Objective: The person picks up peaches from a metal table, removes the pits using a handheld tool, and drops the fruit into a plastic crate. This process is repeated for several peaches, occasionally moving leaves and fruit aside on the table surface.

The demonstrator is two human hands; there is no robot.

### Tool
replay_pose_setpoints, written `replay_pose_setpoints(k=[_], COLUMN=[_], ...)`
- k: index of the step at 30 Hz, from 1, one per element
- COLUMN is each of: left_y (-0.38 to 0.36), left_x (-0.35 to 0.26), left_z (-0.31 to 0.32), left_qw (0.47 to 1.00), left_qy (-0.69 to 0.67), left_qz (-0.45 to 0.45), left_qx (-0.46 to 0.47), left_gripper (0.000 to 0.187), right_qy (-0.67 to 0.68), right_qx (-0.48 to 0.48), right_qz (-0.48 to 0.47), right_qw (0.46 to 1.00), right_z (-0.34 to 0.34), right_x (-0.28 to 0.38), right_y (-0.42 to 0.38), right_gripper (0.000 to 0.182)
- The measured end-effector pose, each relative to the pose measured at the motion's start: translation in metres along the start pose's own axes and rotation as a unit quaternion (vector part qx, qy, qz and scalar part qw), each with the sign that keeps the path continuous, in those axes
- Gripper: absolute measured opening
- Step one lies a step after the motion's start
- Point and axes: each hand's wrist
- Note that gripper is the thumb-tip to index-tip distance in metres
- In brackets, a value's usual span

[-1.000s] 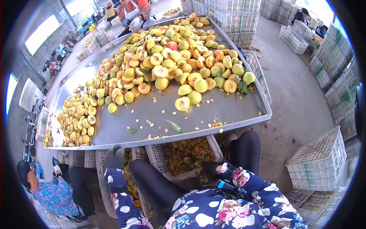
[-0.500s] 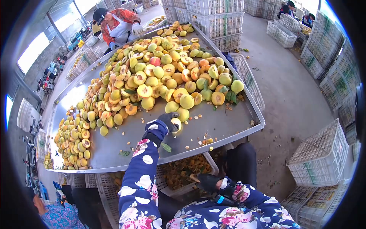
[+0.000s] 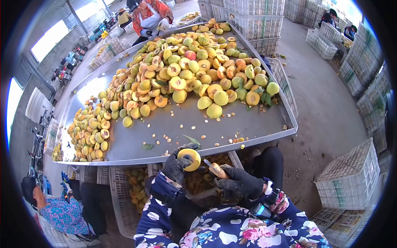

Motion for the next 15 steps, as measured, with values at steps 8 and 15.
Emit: replay_pose_setpoints(k=[8,15], left_y=[-0.049,-0.057], left_x=[0.043,0.043], left_z=[0.024,0.034], left_qw=[0.966,0.938], left_qy=[-0.248,-0.337], left_qz=[0.053,0.061], left_qx=[-0.058,-0.062], left_gripper=[0.051,0.055], right_qy=[-0.153,-0.245], right_qx=[-0.057,-0.116], right_qz=[-0.024,-0.022], right_qw=[0.986,0.962], right_z=[0.035,0.063], right_x=[-0.012,0.012], right_y=[-0.005,-0.023], right_gripper=[0.028,0.026])
Point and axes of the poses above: each hand's wrist, its own y-axis towards the middle knuckle, its own z-axis out of the palm, x = y × z, and after that the axes turned 8 degrees about z, right-handed
